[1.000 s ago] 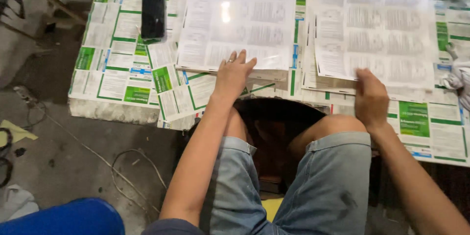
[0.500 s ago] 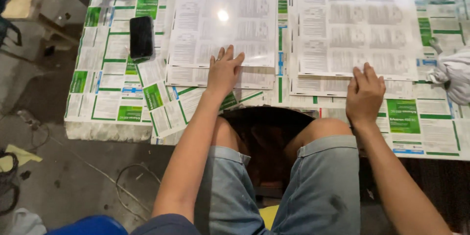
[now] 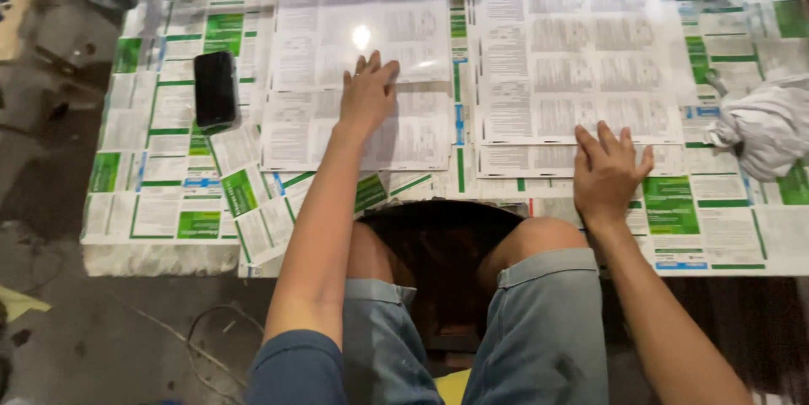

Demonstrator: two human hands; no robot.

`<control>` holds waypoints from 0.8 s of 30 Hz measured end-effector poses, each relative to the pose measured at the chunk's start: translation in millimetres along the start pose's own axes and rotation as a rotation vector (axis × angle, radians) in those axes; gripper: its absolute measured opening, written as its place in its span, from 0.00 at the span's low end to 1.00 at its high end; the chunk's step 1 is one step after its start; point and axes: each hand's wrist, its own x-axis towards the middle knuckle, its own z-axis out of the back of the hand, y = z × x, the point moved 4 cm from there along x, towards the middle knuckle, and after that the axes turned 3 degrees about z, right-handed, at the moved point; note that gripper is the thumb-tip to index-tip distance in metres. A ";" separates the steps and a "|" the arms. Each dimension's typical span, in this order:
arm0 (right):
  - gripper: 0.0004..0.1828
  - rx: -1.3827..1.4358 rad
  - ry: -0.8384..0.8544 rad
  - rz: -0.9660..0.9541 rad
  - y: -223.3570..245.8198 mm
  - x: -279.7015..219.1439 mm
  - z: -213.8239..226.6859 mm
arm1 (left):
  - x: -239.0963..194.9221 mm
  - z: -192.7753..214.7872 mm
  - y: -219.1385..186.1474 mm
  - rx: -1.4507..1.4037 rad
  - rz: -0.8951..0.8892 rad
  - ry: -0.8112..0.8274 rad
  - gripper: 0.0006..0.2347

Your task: The person sits on the floor and sorts through a large stack of printed papers on a table. They flip through the sheets, separating them into two piles by hand.

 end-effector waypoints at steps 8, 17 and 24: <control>0.17 0.024 0.000 -0.004 1.6 2.9 1.7 | -5.7 -31.1 8.8 0.099 -0.035 -0.088 0.21; 0.22 0.099 0.156 -0.037 3.2 15.0 2.0 | -129.1 49.9 -51.5 0.145 -0.004 0.269 0.47; 0.30 0.060 0.339 -0.040 -15.3 48.2 -18.3 | -142.5 27.9 -18.2 0.128 -0.177 -0.037 0.26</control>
